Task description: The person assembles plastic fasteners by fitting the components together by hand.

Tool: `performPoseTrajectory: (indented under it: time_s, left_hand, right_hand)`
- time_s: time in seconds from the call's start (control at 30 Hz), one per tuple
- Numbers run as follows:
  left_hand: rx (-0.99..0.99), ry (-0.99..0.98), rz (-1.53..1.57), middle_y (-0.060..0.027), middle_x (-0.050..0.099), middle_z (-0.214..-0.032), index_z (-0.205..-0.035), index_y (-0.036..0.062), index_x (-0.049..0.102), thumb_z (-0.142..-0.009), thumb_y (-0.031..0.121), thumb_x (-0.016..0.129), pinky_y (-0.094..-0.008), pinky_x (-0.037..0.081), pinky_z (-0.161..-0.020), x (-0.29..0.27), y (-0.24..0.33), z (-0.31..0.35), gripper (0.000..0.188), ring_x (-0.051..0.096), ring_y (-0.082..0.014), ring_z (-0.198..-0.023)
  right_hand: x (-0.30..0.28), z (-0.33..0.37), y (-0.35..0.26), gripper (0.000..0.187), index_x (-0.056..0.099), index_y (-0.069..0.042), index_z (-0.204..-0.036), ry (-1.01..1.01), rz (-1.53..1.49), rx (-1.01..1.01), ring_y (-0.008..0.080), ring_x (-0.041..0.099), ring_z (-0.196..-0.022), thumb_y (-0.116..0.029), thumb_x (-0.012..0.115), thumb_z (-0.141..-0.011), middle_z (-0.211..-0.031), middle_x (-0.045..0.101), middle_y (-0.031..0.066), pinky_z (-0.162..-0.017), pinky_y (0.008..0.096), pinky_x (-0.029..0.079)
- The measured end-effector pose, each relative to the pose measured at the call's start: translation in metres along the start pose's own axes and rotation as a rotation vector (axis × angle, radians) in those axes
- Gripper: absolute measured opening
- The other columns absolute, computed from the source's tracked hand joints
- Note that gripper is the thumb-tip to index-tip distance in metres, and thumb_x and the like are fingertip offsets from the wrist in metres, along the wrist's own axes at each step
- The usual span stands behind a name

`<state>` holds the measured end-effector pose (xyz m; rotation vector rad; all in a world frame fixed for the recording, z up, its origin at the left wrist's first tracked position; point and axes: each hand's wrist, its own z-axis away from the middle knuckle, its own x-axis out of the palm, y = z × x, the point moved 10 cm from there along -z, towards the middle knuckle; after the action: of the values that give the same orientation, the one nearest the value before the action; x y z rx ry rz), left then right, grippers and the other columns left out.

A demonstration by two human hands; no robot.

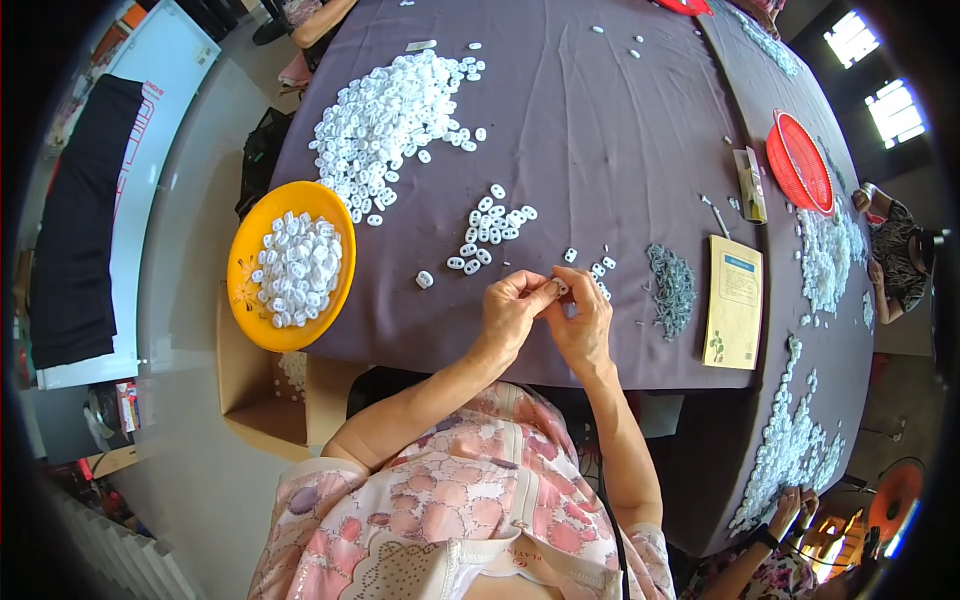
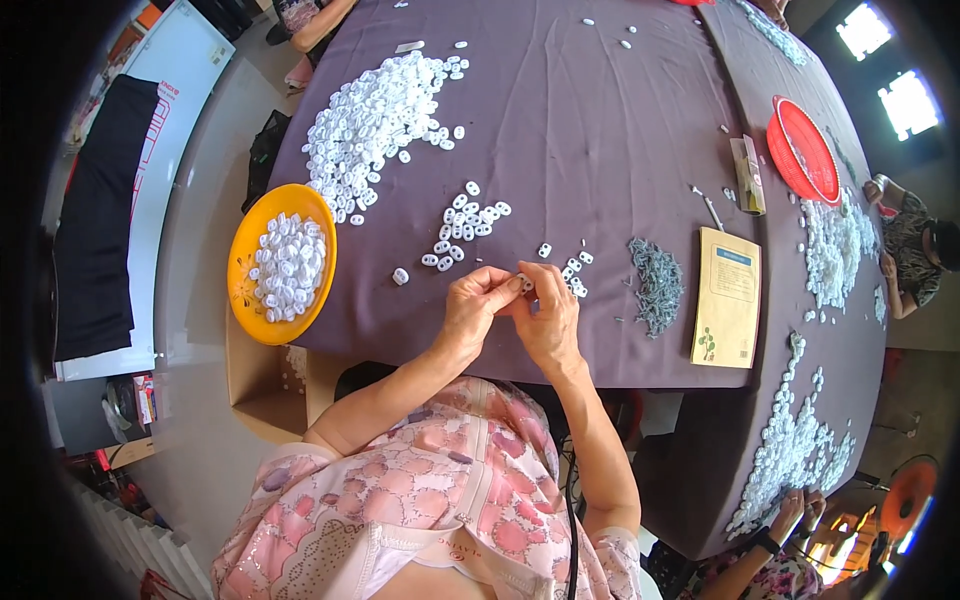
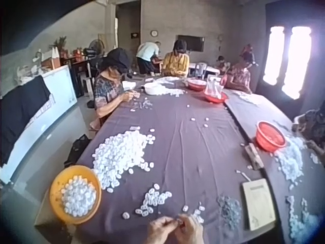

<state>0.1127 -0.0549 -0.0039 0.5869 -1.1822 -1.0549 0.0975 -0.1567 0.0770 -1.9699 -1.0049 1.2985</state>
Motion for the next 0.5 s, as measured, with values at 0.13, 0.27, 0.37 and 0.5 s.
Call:
performPoseTrajectory:
  time_s: [0.13,0.27,0.37,0.5]
  left_hand:
    - [-0.045,-0.059,-0.089,-0.0019,0.063,-0.077,-0.088,0.0008,0.065,-0.087,0.014,0.061,-0.0198,0.048,-0.059,0.003,-0.003,-0.001,0.013,0.058,-0.0066,-0.067]
    - [-0.134,-0.083,-0.216,-0.0027,0.064,-0.077,-0.090,0.0009,0.063,-0.090,0.020,0.057,-0.0206,0.050,-0.055,0.002,-0.008,-0.002,0.020,0.060,-0.0075,-0.066]
    - [-0.071,-0.102,-0.244,-0.0032,0.063,-0.076,-0.090,0.0005,0.063,-0.090,0.021,0.057,-0.0204,0.050,-0.051,-0.003,-0.010,-0.005,0.021,0.060,-0.0080,-0.064]
    - [-0.057,-0.076,-0.183,-0.0008,0.060,-0.073,-0.086,-0.0013,0.064,-0.088,0.017,0.059,-0.0190,0.048,-0.048,-0.009,-0.015,-0.004,0.019,0.055,-0.0048,-0.061]
  right_hand:
    - [0.001,0.003,0.006,0.028,0.058,-0.002,-0.100,-0.025,-0.005,0.015,0.0232,0.062,-0.069,0.004,0.061,-0.073,-0.088,0.060,0.0111,-0.060,0.0303,0.051]
    - [0.005,0.005,0.012,0.027,0.059,-0.003,-0.101,-0.068,-0.004,0.057,0.0240,0.063,-0.072,0.000,0.061,-0.075,-0.089,0.061,0.0106,-0.061,0.0311,0.052]
    - [0.007,0.007,0.012,0.026,0.060,-0.003,-0.101,-0.088,0.007,0.068,0.0253,0.064,-0.073,-0.002,0.060,-0.075,-0.089,0.062,0.0113,-0.061,0.0313,0.052]
    - [0.014,0.012,0.017,0.026,0.060,-0.003,-0.100,-0.110,0.011,0.078,0.0281,0.063,-0.070,-0.002,0.061,-0.074,-0.087,0.061,0.0134,-0.059,0.0325,0.051]
